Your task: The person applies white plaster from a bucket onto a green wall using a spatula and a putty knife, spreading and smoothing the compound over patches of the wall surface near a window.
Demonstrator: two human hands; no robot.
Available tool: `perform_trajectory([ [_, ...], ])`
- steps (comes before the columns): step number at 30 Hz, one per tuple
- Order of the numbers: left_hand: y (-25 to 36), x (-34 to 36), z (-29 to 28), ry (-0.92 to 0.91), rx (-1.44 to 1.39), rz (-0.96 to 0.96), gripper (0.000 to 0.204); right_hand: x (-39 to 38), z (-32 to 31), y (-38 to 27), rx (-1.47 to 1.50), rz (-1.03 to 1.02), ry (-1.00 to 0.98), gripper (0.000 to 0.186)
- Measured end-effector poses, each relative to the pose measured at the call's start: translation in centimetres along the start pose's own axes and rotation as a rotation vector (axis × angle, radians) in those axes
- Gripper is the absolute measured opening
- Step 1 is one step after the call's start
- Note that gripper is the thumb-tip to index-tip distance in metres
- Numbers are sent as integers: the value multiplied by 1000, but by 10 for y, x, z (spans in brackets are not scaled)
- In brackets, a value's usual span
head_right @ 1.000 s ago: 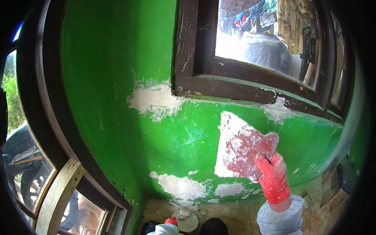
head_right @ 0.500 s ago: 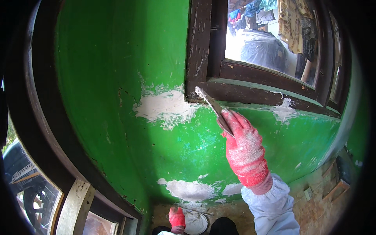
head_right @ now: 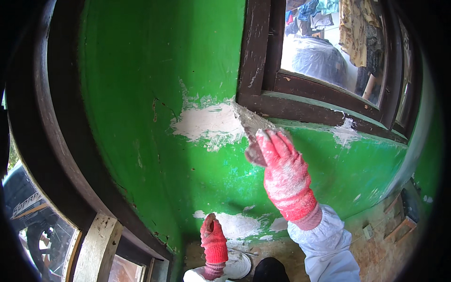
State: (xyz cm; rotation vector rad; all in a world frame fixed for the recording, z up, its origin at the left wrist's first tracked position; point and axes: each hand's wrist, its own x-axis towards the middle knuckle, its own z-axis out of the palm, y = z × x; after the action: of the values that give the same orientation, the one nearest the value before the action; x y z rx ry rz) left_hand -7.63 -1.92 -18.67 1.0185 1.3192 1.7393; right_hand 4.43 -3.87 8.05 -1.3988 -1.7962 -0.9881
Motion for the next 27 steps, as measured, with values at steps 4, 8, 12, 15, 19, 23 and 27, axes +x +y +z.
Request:
perform_trajectory([
  [4,35,5,-4,-62,-22,89,24,-5,21,-12,-257,-192,-6,51],
  [8,97,7,-8,-36,-25,240,26,-5,38,-11,-386,-352,5,47],
  [12,117,12,-16,-42,22,384,28,4,39,6,-348,-533,149,47],
  [15,133,24,-9,-30,123,648,30,38,18,25,-364,-746,91,48],
  [19,163,41,25,50,253,900,45,65,15,47,-383,-879,6,46],
  [23,186,59,71,38,376,964,55,72,30,64,-498,-980,32,46],
  [27,198,72,89,-52,604,893,65,70,45,70,-480,-938,-48,50],
])
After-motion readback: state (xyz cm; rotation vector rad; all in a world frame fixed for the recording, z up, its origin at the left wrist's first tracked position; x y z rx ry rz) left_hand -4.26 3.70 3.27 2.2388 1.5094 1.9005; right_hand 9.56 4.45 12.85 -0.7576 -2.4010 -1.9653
